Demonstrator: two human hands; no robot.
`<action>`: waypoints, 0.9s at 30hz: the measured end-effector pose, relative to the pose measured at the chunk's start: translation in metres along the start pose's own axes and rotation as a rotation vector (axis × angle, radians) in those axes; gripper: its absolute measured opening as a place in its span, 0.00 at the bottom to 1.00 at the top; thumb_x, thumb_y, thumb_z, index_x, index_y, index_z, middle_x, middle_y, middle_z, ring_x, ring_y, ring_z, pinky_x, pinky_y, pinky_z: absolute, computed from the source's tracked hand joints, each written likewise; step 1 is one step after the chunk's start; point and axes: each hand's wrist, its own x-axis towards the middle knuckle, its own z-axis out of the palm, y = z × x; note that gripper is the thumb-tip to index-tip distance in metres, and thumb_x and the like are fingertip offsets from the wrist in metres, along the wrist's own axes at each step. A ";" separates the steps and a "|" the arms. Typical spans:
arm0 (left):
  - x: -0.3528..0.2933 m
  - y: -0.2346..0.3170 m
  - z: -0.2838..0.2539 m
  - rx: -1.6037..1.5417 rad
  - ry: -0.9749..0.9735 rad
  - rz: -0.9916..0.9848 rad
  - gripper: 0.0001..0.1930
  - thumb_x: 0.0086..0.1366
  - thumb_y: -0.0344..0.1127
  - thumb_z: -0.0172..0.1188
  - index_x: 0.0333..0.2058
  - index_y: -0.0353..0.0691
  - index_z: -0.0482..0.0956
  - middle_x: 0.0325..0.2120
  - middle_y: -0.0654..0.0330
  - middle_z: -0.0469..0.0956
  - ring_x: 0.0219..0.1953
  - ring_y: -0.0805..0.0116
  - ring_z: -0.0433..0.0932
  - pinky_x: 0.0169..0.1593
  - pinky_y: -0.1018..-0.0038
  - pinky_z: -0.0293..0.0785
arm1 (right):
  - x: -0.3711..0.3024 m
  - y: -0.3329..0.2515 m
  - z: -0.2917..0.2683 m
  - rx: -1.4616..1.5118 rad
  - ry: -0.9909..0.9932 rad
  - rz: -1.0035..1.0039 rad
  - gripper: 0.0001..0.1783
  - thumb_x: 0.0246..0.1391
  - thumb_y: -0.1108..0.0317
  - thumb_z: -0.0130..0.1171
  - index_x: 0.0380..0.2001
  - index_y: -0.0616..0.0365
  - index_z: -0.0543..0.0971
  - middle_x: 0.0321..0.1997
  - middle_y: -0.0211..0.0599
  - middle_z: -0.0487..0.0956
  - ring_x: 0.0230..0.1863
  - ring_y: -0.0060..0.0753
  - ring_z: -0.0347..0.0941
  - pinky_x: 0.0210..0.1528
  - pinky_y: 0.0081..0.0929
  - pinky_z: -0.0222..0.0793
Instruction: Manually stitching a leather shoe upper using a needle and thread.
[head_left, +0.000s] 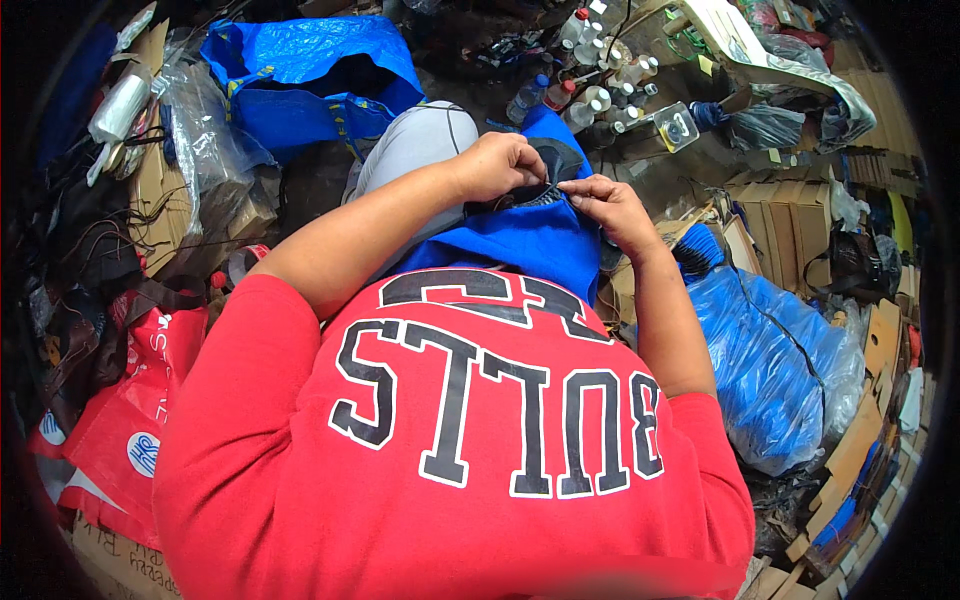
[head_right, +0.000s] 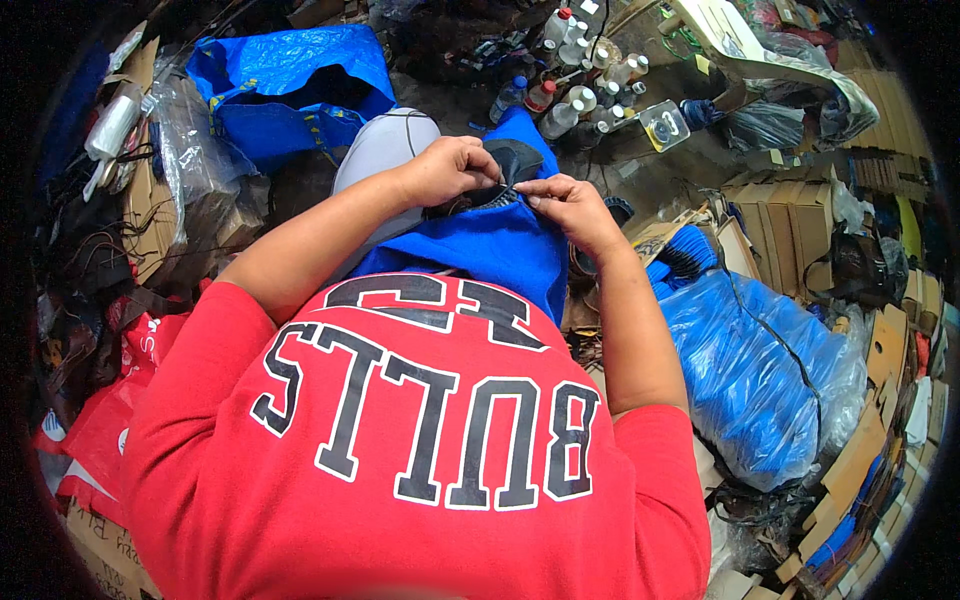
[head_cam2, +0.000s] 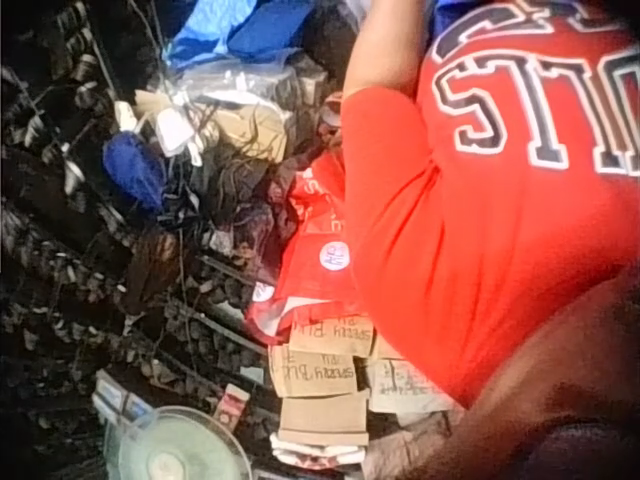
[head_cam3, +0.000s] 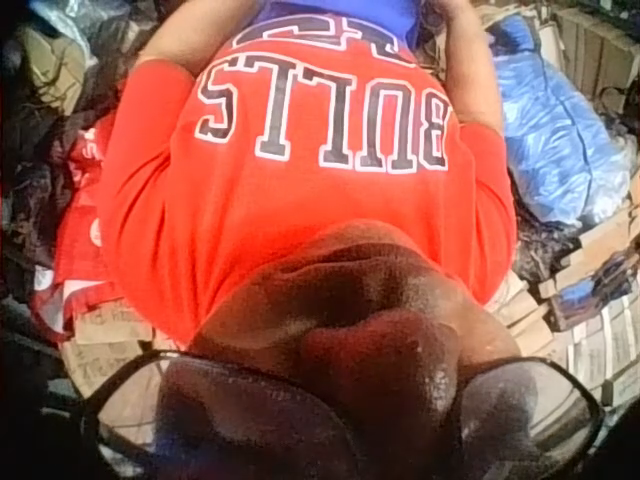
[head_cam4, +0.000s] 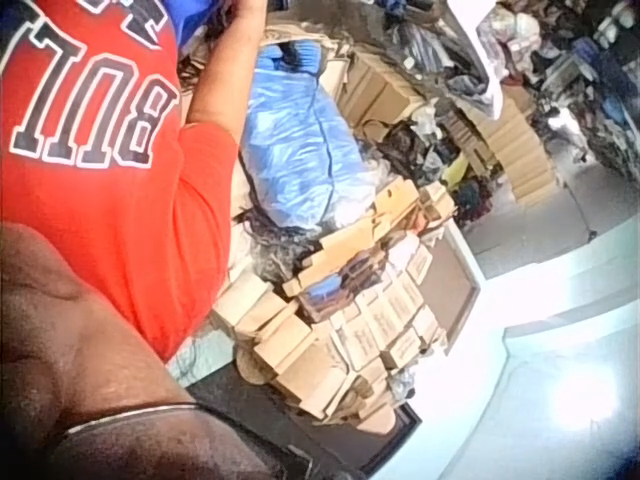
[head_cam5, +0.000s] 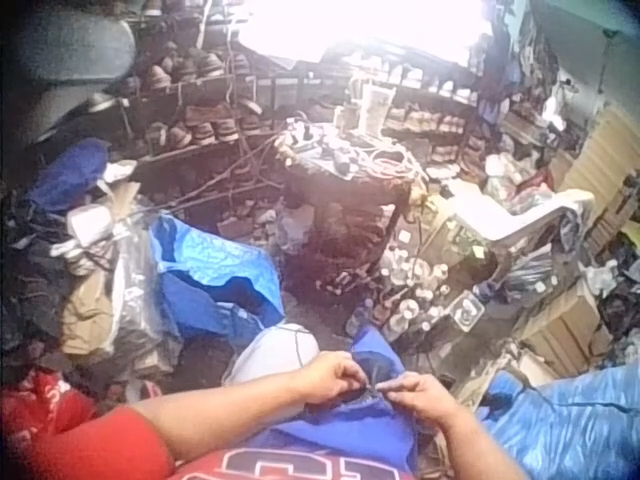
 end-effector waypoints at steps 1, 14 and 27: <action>-0.002 0.003 0.001 -0.016 0.042 -0.007 0.08 0.49 0.25 0.62 0.31 0.42 0.82 0.24 0.59 0.73 0.30 0.64 0.73 0.37 0.72 0.69 | -0.001 0.000 0.000 -0.020 0.011 -0.016 0.14 0.49 0.73 0.59 0.42 0.55 0.81 0.35 0.26 0.74 0.37 0.18 0.68 0.41 0.16 0.63; -0.015 0.017 -0.007 -0.229 0.077 -0.210 0.12 0.51 0.22 0.61 0.36 0.39 0.81 0.29 0.62 0.78 0.31 0.72 0.75 0.36 0.76 0.73 | -0.012 -0.015 0.015 0.146 0.112 0.037 0.16 0.48 0.73 0.60 0.44 0.57 0.78 0.28 0.23 0.74 0.30 0.15 0.66 0.35 0.16 0.63; 0.006 -0.001 0.019 -0.360 0.038 -0.290 0.06 0.52 0.23 0.62 0.30 0.35 0.76 0.27 0.64 0.76 0.30 0.77 0.73 0.37 0.80 0.70 | 0.003 -0.001 0.014 0.136 0.133 0.016 0.11 0.48 0.70 0.62 0.36 0.61 0.78 0.31 0.25 0.76 0.32 0.14 0.67 0.35 0.14 0.63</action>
